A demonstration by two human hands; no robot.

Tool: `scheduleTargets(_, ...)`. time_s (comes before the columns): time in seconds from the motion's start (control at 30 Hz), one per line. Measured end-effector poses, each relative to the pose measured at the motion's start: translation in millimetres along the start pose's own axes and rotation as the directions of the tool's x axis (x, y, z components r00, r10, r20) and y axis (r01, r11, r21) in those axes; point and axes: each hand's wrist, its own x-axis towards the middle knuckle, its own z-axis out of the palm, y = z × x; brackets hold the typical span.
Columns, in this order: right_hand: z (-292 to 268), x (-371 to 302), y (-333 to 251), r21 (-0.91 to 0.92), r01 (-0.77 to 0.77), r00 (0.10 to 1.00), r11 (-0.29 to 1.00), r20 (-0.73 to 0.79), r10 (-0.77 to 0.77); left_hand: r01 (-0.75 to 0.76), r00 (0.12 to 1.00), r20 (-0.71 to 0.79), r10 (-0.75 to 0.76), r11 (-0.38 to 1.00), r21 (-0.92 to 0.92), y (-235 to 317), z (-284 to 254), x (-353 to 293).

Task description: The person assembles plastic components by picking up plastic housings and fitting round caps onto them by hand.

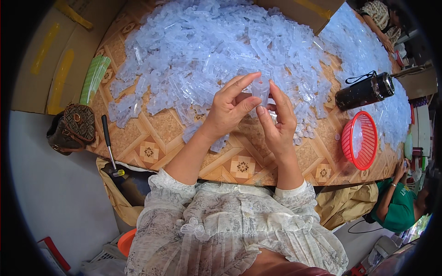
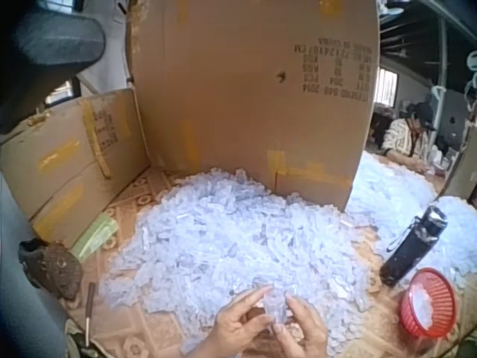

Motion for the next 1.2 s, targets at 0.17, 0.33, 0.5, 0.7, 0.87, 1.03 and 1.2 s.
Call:
scheduleTargets(0.17,-0.4,0.3,0.2,0.062,-0.055,0.998,0.997,0.019,0.054,0.02,1.0,-0.001,-0.021,0.998,-0.06,0.7,-1.9,-1.1)
scheduleTargets(0.33,-1.5,0.9,3.6,0.09,-0.041,0.999,0.995,0.035,0.038,0.061,0.998,-0.007,-0.062,0.995,-0.077,2.2,-1.1,-0.2)
scheduleTargets(0.5,-2.2,2.0,1.0,-0.027,-0.036,0.998,0.999,0.058,0.038,0.131,0.991,-0.023,-0.134,0.988,-0.079,-0.3,0.6,1.6)
scheduleTargets(0.7,1.6,2.3,-0.4,-0.188,0.092,0.995,0.978,-0.012,-0.096,0.257,0.961,-0.036,-0.275,0.933,-0.25,3.2,10.1,1.9)
scheduleTargets(0.87,0.4,0.3,1.7,-0.032,-0.013,1.0,0.999,-0.014,0.012,0.283,0.946,-0.055,-0.318,0.901,-0.33,9.6,11.2,4.2)
scheduleTargets(1.03,0.9,-3.4,3.0,0.035,-0.091,0.995,0.995,-0.026,0.092,0.27,0.956,-0.037,-0.292,0.92,-0.284,10.1,12.0,1.4)
scheduleTargets(1.2,1.1,-4.2,1.5,0.131,-0.19,0.981,0.973,-0.024,0.195,0.225,0.97,-0.044,-0.239,0.953,-0.203,2.0,9.3,-1.3)
